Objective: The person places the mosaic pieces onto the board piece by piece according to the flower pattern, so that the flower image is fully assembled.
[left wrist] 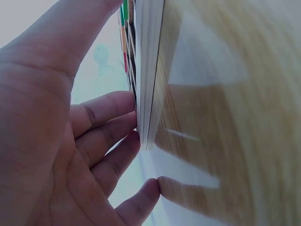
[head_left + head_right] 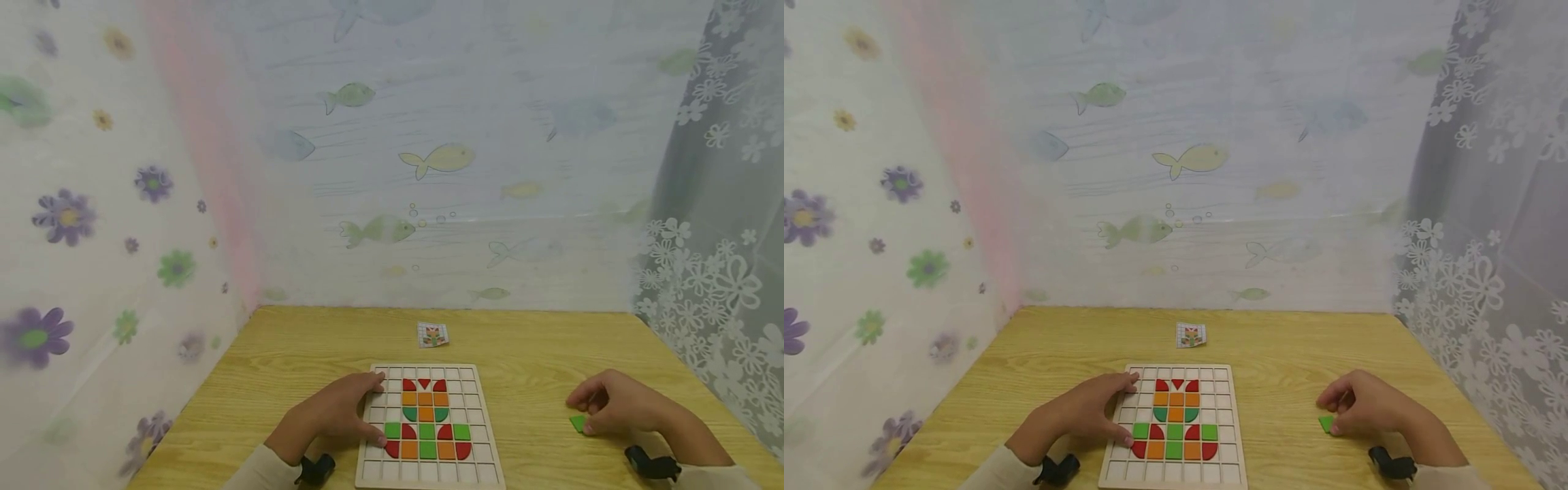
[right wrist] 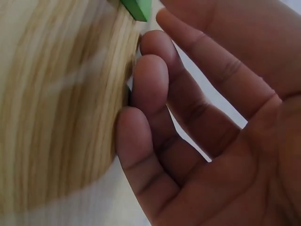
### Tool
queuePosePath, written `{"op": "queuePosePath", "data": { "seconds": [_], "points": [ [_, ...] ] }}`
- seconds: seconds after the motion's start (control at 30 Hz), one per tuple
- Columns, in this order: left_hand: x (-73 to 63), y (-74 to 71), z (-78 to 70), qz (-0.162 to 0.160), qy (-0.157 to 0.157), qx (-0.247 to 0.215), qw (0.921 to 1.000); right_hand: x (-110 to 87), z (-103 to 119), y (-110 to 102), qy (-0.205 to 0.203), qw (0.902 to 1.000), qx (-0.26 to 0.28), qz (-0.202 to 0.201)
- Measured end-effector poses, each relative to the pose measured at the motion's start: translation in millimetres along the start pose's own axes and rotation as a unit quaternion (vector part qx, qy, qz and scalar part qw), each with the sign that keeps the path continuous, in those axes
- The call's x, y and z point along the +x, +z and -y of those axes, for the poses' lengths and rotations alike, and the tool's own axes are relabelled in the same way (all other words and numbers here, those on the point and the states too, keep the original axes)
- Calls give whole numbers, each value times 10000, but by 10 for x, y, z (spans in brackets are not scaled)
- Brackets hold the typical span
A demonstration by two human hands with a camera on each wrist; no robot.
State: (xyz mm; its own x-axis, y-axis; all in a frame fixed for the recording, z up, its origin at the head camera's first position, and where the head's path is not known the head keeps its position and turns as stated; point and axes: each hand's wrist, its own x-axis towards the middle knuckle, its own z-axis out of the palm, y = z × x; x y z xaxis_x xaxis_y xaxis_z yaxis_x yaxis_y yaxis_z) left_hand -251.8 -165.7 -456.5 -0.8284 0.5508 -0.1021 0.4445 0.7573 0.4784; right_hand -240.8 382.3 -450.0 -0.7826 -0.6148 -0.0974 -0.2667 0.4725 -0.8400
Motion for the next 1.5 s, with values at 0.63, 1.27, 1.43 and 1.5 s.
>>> {"op": "queuePosePath", "data": {
  "seconds": [0.63, 1.27, 1.43, 1.5],
  "points": [
    [14, 10, 13, -32, 55, 165, 9998, 164, 127, 179, -254, 9986, -449, -139],
    [-31, -47, 7, 104, 285, 137, 9994, 617, 680, 784, -1198, 9874, -1002, -264],
    [-35, -24, 11, 116, 128, 15, 9998, 726, 809, 932, -1283, 9861, -1025, -271],
    [-42, -7, 11, 130, 32, -39, 9999, 755, 851, 995, -1226, 9870, -1007, -260]
  ]
}}
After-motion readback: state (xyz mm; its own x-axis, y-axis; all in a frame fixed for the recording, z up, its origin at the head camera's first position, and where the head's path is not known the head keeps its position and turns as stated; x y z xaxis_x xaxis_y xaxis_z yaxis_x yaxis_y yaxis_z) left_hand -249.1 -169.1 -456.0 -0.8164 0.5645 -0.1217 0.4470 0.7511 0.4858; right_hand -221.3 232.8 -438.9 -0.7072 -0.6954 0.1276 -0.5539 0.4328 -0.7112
